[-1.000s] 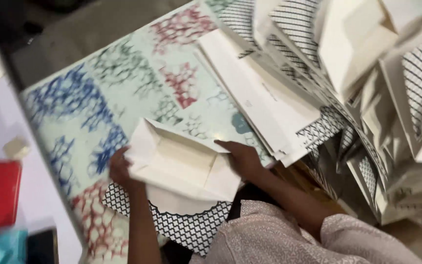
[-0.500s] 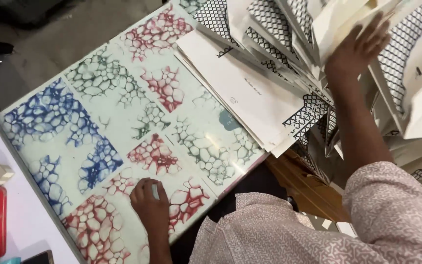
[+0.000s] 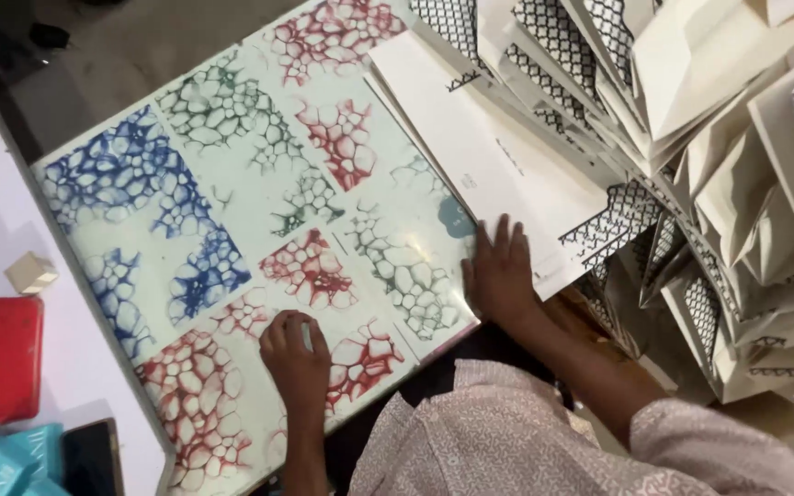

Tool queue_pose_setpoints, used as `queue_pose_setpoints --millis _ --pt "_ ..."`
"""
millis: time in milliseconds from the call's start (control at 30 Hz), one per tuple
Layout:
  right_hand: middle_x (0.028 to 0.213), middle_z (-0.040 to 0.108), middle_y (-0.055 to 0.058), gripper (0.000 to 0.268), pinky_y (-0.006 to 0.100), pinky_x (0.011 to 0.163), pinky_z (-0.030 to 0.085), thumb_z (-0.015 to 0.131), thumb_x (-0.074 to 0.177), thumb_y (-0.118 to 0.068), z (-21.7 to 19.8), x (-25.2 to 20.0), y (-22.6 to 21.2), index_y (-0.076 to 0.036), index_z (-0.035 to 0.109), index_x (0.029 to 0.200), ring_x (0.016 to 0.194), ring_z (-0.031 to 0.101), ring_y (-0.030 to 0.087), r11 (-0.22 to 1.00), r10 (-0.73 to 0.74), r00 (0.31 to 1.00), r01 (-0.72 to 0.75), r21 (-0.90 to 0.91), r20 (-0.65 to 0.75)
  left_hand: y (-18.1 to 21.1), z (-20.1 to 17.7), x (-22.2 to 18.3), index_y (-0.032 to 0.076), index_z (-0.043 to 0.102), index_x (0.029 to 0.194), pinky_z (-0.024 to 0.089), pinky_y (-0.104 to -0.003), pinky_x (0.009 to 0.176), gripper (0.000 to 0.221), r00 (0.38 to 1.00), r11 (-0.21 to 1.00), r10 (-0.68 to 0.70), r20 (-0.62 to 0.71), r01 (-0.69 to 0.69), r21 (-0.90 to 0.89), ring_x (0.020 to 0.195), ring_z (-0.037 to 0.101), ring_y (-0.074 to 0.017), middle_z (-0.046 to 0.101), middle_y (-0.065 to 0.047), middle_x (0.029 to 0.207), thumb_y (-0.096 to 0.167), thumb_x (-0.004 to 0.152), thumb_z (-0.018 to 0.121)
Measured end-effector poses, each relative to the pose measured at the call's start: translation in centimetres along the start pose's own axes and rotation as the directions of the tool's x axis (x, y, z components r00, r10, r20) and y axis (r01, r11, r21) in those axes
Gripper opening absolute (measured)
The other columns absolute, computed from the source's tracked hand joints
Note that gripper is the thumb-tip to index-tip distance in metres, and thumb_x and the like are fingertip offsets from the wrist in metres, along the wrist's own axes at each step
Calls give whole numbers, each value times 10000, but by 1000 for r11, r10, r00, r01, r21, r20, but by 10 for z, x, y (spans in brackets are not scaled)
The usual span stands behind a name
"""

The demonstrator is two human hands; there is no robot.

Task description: Folding and stacking paper bags on a workstation.

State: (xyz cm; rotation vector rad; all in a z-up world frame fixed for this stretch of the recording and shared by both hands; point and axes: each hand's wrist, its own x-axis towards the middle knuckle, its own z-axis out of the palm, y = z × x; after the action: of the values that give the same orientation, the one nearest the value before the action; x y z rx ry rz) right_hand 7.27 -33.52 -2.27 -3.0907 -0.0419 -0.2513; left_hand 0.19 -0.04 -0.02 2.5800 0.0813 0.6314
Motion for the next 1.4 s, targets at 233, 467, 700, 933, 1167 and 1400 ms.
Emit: queue_pose_setpoints --millis 233,467,700,933,1167,1400 --pt "1376 531 304 901 576 1058 398 815 742 -369 -53 35 53 1 465 1485 1264 508 485 972 -21 998 7 236 57 -3 1 -3 70 659 1040 438 -490 999 122 1000 999 23 -18 -23 -22 1131 567 -338 642 -110 1194 108 927 684" --pt "1114 765 102 362 366 832 594 737 982 -262 -87 14 47 -150 711 1325 932 749 241 903 123 986 -158 400 112 -2 1 -3 69 662 1058 440 -482 996 126 1000 999 11 -21 -12 -37 1130 563 -341 639 -113 1202 111 941 683" --pt "1172 759 120 363 378 836 587 791 902 -272 -65 -6 65 -76 718 1199 1020 731 268 900 -250 873 369 232 -419 -2 0 -1 71 658 1040 437 -486 989 116 1000 999 -9 -17 8 -51 1124 564 -334 643 -101 1189 114 935 684" --pt "1255 703 141 556 421 959 576 813 796 -324 -46 -11 104 -36 676 1252 1153 696 302 840 -293 897 407 359 -331 -3 0 -4 63 661 1065 434 -492 1000 134 999 999 14 -33 -15 -48 1151 555 -348 633 -111 1208 115 943 681" --pt "1290 730 95 232 377 974 608 638 1031 -181 -55 -3 121 -102 746 1220 1134 709 303 148 341 812 -545 825 474 -10 5 -9 56 662 1066 443 -489 995 131 998 998 20 -52 -23 -57 1144 555 -352 640 -118 1213 125 955 679" --pt "1250 749 102 318 366 1005 578 651 948 35 -61 24 148 -118 775 1198 1162 715 237 918 45 937 98 383 -347 -9 6 -10 45 660 1061 448 -498 1019 125 999 998 47 -28 -47 -33 1138 574 -341 645 -130 1193 125 965 656"
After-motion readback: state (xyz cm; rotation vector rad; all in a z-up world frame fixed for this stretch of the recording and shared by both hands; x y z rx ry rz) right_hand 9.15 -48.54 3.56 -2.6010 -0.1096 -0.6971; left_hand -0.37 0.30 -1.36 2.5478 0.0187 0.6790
